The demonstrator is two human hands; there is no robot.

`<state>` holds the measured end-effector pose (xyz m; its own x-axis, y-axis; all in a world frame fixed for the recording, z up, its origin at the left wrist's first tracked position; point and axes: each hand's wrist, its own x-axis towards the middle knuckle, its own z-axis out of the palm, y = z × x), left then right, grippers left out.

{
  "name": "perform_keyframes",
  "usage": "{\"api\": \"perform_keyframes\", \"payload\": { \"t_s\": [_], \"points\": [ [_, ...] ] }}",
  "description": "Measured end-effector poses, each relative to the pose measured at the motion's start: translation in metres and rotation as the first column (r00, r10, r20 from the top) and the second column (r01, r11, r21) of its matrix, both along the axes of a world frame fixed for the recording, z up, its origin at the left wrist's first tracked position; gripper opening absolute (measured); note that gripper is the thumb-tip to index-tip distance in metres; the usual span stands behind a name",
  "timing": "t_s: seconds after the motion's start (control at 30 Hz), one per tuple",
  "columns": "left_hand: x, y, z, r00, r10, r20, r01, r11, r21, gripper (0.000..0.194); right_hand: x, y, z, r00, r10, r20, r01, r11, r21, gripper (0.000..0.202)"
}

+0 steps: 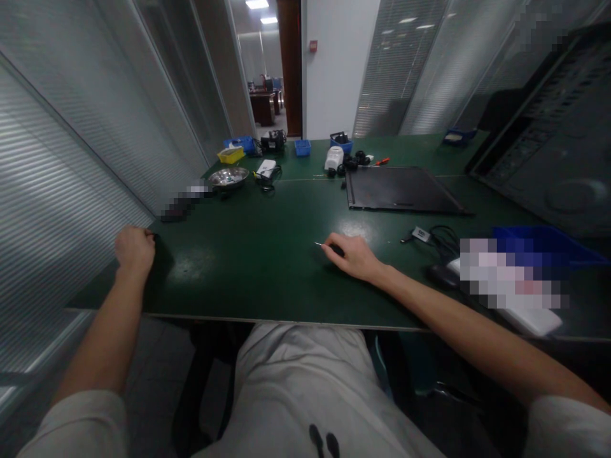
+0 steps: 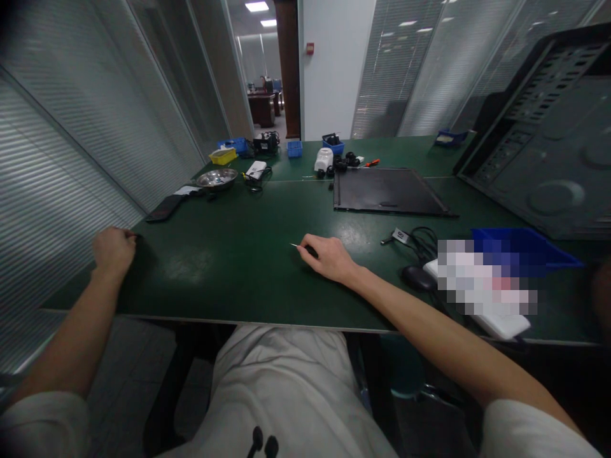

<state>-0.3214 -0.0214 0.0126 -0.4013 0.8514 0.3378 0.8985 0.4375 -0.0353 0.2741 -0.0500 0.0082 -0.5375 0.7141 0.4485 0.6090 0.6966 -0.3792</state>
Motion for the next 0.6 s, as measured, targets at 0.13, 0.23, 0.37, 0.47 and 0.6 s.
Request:
{"api": "perform_keyframes", "payload": {
  "t_s": [0.13, 0.23, 0.37, 0.47, 0.6],
  "points": [
    [-0.0005, 0.0018, -0.0008, 0.999, 0.025, 0.025, -0.024, 0.999, -0.035, 0.042, -0.0001, -0.0011, 0.0007, 1.000, 0.001, -0.001, -0.001, 1.000, 0.002, 0.029],
    [-0.0041, 0.0051, -0.0042, 1.000, -0.003, -0.017, 0.002, 0.999, -0.042, 0.042, 0.0002, -0.0010, 0.0009, 1.000, 0.000, 0.006, 0.000, 1.000, 0.000, 0.029],
    [-0.0064, 0.0063, -0.0083, 1.000, 0.022, -0.009, -0.022, 0.999, -0.039, 0.041, 0.0007, -0.0004, 0.0009, 1.000, 0.008, 0.003, -0.008, 1.000, -0.004, 0.029],
    [-0.0042, 0.0042, -0.0086, 1.000, 0.017, -0.015, -0.017, 1.000, -0.003, 0.045, 0.0010, -0.0006, 0.0016, 1.000, 0.011, 0.008, -0.011, 1.000, -0.020, 0.029],
    [-0.0008, 0.0019, -0.0061, 0.999, 0.046, 0.026, -0.046, 0.999, -0.007, 0.045, 0.0011, -0.0012, 0.0026, 1.000, 0.013, 0.010, -0.013, 0.999, -0.032, 0.030]
  ]
}}
